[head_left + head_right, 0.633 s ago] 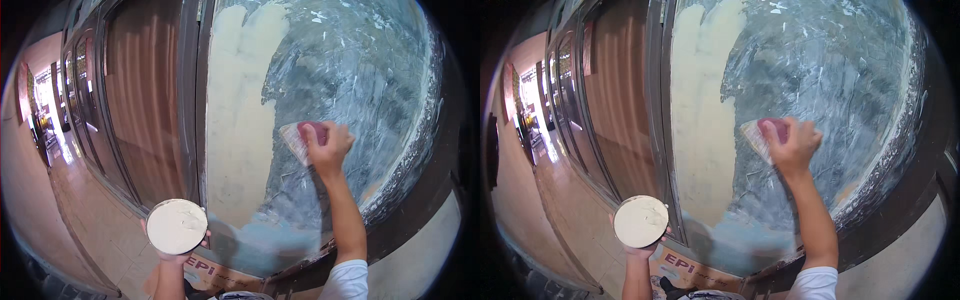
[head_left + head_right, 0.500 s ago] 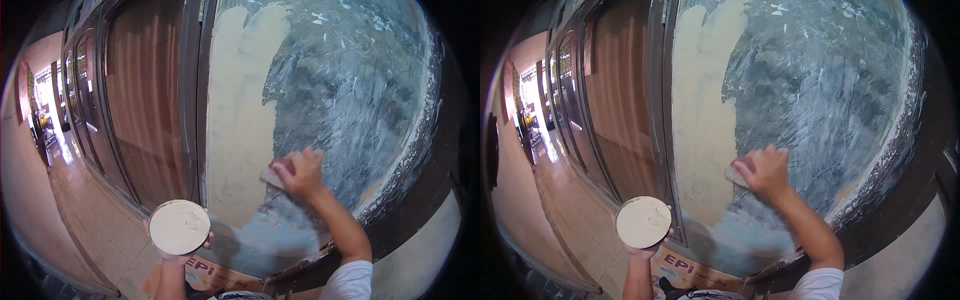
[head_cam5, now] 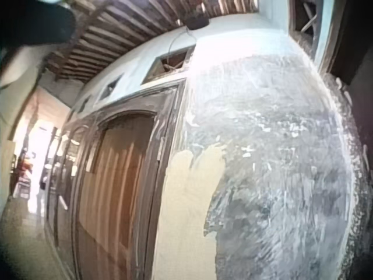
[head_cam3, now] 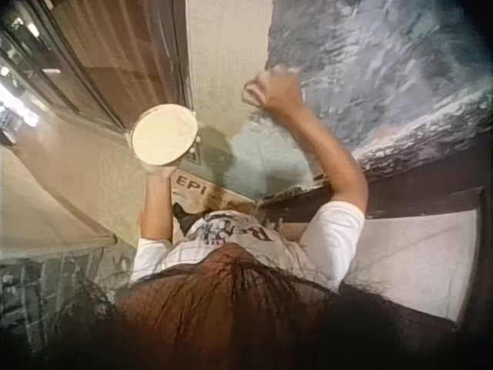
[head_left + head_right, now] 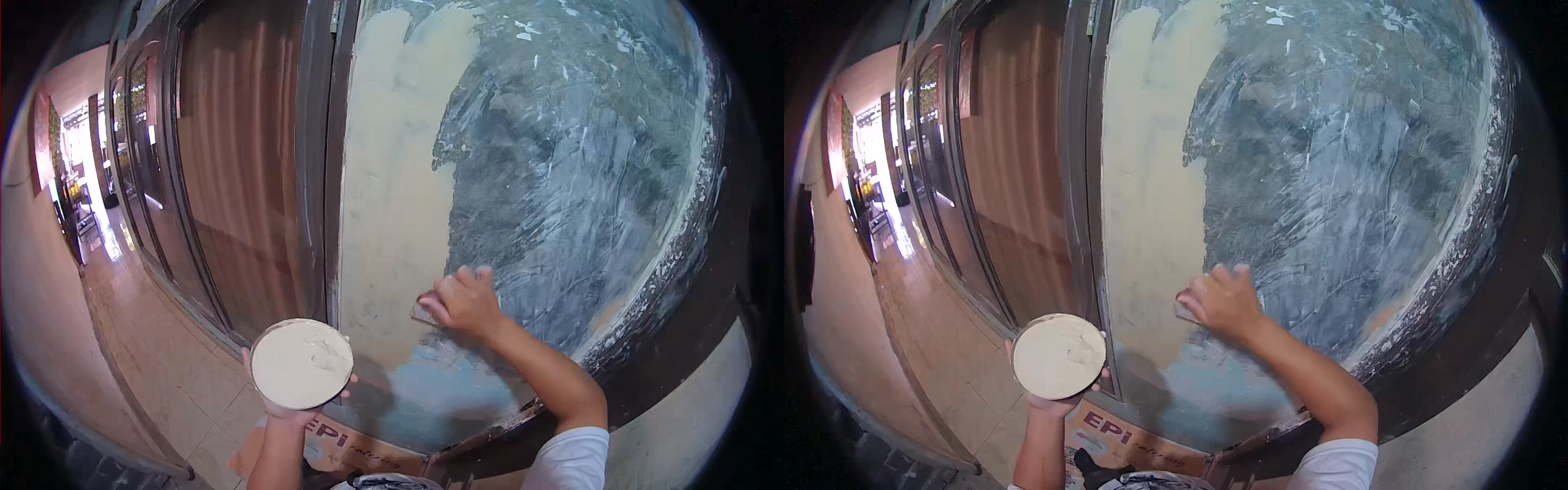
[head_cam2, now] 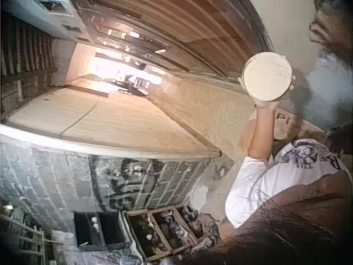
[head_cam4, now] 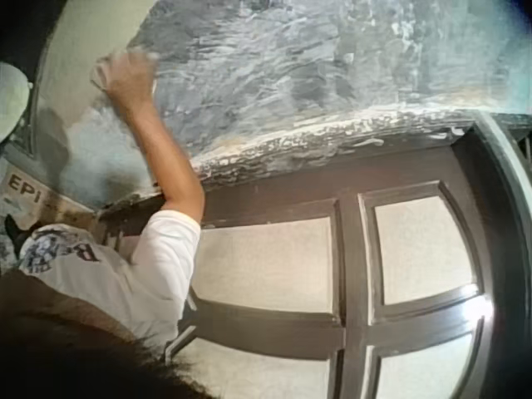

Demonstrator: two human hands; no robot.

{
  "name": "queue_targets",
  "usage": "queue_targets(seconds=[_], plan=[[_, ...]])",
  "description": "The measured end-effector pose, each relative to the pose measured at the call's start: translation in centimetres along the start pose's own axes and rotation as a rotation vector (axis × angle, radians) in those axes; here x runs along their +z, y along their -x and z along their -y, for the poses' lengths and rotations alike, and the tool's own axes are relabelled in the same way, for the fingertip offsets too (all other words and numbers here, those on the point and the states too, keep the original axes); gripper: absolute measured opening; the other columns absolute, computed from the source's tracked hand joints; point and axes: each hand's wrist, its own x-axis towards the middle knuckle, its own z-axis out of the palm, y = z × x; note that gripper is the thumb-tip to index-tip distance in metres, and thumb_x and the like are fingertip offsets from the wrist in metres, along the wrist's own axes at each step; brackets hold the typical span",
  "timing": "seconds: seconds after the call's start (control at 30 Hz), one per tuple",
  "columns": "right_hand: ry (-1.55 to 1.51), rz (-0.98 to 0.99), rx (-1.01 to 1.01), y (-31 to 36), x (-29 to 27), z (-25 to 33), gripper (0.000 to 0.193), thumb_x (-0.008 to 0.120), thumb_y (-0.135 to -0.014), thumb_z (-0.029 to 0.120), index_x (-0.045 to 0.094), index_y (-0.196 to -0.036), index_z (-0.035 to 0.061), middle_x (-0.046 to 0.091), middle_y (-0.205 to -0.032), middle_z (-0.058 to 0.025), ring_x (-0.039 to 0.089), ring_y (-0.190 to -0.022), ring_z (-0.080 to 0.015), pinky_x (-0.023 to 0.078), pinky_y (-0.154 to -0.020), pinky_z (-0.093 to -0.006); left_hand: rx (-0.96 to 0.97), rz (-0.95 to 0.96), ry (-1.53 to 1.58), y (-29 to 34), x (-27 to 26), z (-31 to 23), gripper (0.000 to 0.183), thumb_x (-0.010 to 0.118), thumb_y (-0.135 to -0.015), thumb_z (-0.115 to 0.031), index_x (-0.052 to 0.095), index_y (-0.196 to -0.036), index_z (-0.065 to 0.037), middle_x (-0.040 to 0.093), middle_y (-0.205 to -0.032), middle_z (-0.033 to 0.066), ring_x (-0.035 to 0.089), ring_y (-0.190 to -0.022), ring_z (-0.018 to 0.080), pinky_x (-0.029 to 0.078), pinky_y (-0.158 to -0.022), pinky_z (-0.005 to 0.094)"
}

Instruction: The person applies white wall filler to a concrete wall using a plastic scraper.

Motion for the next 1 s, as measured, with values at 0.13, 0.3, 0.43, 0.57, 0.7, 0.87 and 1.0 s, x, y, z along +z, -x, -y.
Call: queue_targets(seconds=[0.13,0.3,0.43,0.57,0.7,0.87,1.0], plan=[[0.311,-0.211,0.023,-4.6,-2.6,-2.9,0.027,0.077,-0.088,0.045,0.068,-0.088,0.0194,0.061,-0.082,0.0003,0.054,-0.082,-0.0226,0.034,-0.077,-0.0462,-0.028,-0.011,0.002,-0.6,0.2,-0.6,0.116,0.043,-0.078,-0.096,0.038,-0.157,-0.01,0.048,-0.149,0.0319,0.059,-0.109,0.0661,0.057,-0.077,0.0688],[0.163,-0.647,0.533,-8.9,-10.9,-8.7,0.036,0.078,-0.093,0.038,0.067,-0.107,0.0065,0.066,-0.099,-0.0079,0.06,-0.091,-0.0283,0.041,-0.087,-0.045,0.001,-0.012,-0.087,-1.9,3.1,0.2,0.108,0.046,-0.084,-0.09,0.04,-0.155,-0.009,0.05,-0.145,0.0328,0.061,-0.102,0.0633,0.061,-0.072,0.065],[-0.321,-0.555,0.439,-7.4,-12.0,-6.6,0.033,0.072,-0.097,0.014,0.06,-0.124,-0.0014,0.062,-0.109,-0.0179,0.061,-0.099,-0.0347,0.049,-0.091,-0.042,-0.107,0.143,0.076,-2.9,3.0,0.4,0.116,0.046,-0.079,-0.095,0.036,-0.158,-0.011,0.041,-0.153,0.0334,0.053,-0.115,0.0703,0.054,-0.085,0.0755],[-0.264,-0.234,0.208,-4.9,-13.2,-4.1,0.032,0.07,-0.091,0.006,0.06,-0.12,0.0,0.065,-0.111,-0.0161,0.061,-0.092,-0.0353,0.052,-0.08,-0.0438,-0.16,0.169,0.112,-4.1,3.7,1.4,0.116,0.045,-0.079,-0.095,0.035,-0.159,-0.011,0.039,-0.154,0.0345,0.05,-0.116,0.0726,0.052,-0.086,0.0788],[-0.166,-0.096,-0.063,-5.1,-15.1,-2.3,0.03,0.068,-0.083,0.005,0.063,-0.112,0.0022,0.069,-0.109,-0.0102,0.062,-0.087,-0.0317,0.052,-0.069,-0.043,-0.189,0.143,0.03,-5.3,5.7,2.2,0.113,0.05,-0.079,-0.092,0.038,-0.157,-0.011,0.043,-0.151,0.0332,0.055,-0.11,0.069,0.057,-0.079,0.0736],[-0.083,0.08,-0.187,-4.6,-17.4,-0.5,0.034,0.064,-0.086,0.018,0.071,-0.119,0.0116,0.07,-0.109,0.0001,0.062,-0.104,-0.0241,0.046,-0.08,-0.0396,-0.21,0.161,0.075,-6.3,6.6,3.0,0.111,0.051,-0.08,-0.092,0.038,-0.158,-0.013,0.042,-0.153,0.032,0.051,-0.115,0.0719,0.054,-0.081,0.0785],[-0.058,0.187,-0.241,-4.2,-18.6,0.2,0.03,0.063,-0.089,0.021,0.071,-0.118,0.0168,0.069,-0.11,0.0002,0.062,-0.109,-0.0251,0.046,-0.085,-0.0439,-0.277,0.182,0.117,-7.0,6.8,3.3,0.111,0.051,-0.081,-0.091,0.036,-0.159,-0.013,0.041,-0.154,0.0322,0.049,-0.117,0.0735,0.053,-0.084,0.0798]])
